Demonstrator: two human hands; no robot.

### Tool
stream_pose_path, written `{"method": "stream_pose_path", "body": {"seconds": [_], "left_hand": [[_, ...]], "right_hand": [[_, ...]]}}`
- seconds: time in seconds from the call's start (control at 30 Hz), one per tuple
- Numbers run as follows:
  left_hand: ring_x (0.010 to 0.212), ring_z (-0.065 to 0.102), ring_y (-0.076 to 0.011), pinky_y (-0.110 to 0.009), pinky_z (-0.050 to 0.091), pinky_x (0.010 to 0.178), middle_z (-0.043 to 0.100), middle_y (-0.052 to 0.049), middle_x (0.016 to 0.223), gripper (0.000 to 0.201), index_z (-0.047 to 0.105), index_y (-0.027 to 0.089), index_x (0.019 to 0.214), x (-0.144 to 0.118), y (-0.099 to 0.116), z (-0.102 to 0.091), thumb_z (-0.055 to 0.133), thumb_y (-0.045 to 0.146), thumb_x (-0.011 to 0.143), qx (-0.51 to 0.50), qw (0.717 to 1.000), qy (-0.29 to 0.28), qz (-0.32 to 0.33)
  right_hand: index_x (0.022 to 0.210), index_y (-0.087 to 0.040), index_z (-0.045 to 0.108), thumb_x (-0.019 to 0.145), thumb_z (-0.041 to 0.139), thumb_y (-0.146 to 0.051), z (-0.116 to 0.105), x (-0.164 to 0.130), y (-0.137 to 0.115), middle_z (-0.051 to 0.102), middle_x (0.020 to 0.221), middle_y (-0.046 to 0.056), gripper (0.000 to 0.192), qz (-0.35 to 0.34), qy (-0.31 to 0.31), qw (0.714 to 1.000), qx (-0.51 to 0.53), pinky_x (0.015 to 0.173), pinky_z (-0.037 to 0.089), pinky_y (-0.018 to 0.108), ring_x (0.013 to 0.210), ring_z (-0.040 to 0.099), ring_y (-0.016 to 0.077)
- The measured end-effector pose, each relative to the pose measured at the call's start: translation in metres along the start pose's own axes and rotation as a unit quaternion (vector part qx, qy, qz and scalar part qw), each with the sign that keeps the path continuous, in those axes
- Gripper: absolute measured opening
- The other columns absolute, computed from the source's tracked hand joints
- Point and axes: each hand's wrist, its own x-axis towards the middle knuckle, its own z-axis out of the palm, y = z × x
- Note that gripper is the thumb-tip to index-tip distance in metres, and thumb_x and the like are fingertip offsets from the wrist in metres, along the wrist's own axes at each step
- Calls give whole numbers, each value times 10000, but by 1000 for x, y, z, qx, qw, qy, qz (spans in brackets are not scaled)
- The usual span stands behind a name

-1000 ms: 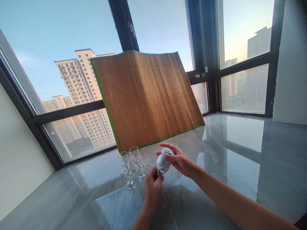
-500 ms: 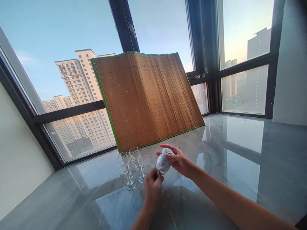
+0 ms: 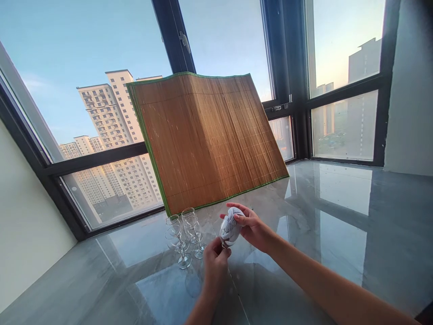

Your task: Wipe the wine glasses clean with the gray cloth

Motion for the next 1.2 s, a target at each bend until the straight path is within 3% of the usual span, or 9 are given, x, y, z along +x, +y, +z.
{"method": "stream_pose_path", "body": {"seconds": [0.47, 0.6, 0.73, 0.8, 0.93, 1.07, 1.2], "left_hand": [[567, 327, -100, -240, 259, 545, 415, 41, 553, 154, 682, 145, 689, 2, -8, 0, 568, 211, 610, -16, 1000, 17, -10], [530, 316, -91, -235, 241, 527, 389, 53, 538, 231, 703, 144, 764, -2, -10, 1, 564, 228, 600, -26, 999, 10, -26], [518, 307, -88, -233, 220, 516, 375, 58, 540, 197, 683, 148, 756, -8, -9, 3, 563, 217, 615, 5, 1000, -22, -17], [526, 349, -99, -232, 250, 520, 412, 54, 556, 172, 674, 160, 792, -9, -8, 4, 586, 215, 655, 39, 999, 1, 12], [647, 507, -152, -260, 396, 631, 564, 2, 705, 100, 624, 187, 824, -8, -3, 4, 619, 271, 770, 97, 983, 110, 112], [973, 574, -228, -354, 437, 903, 610, -86, 998, 178, 652, 189, 896, -4, 1, 4, 571, 345, 872, 119, 961, 170, 185], [1082, 547, -255, -410, 424, 971, 603, -117, 1106, 264, 691, 195, 915, -3, -3, 2, 522, 398, 922, 138, 966, 128, 180]], "right_hand": [[1175, -247, 615, 777, 769, -356, -6, 5, 2, 716, 986, 45, 441, 5, 5, 1000, 20, 825, 485, 345, 944, 666, 217], [1103, -277, 640, 758, 765, -322, -21, 15, -6, 695, 1008, 14, 370, -37, 61, 995, 63, 735, 512, 302, 812, 637, 165], [1042, -265, 657, 740, 779, -314, -33, 21, -11, 690, 949, 12, 329, -71, 117, 990, 38, 617, 475, 266, 749, 617, 157], [1042, -253, 657, 734, 784, -341, -36, 23, -9, 691, 929, 13, 345, -70, 143, 987, 6, 564, 434, 253, 710, 608, 152], [1011, -211, 668, 713, 779, -301, -39, 24, 4, 673, 799, 3, 330, -55, 197, 971, -121, 497, 335, 240, 596, 553, 136], [1007, -210, 674, 650, 757, -143, -34, 20, 19, 619, 696, -34, 373, -61, 127, 957, -255, 558, 367, 260, 598, 521, 136], [1170, -229, 602, 643, 739, -129, -17, 9, 26, 622, 719, -53, 554, 77, 22, 965, -249, 579, 377, 242, 638, 550, 131]]}}
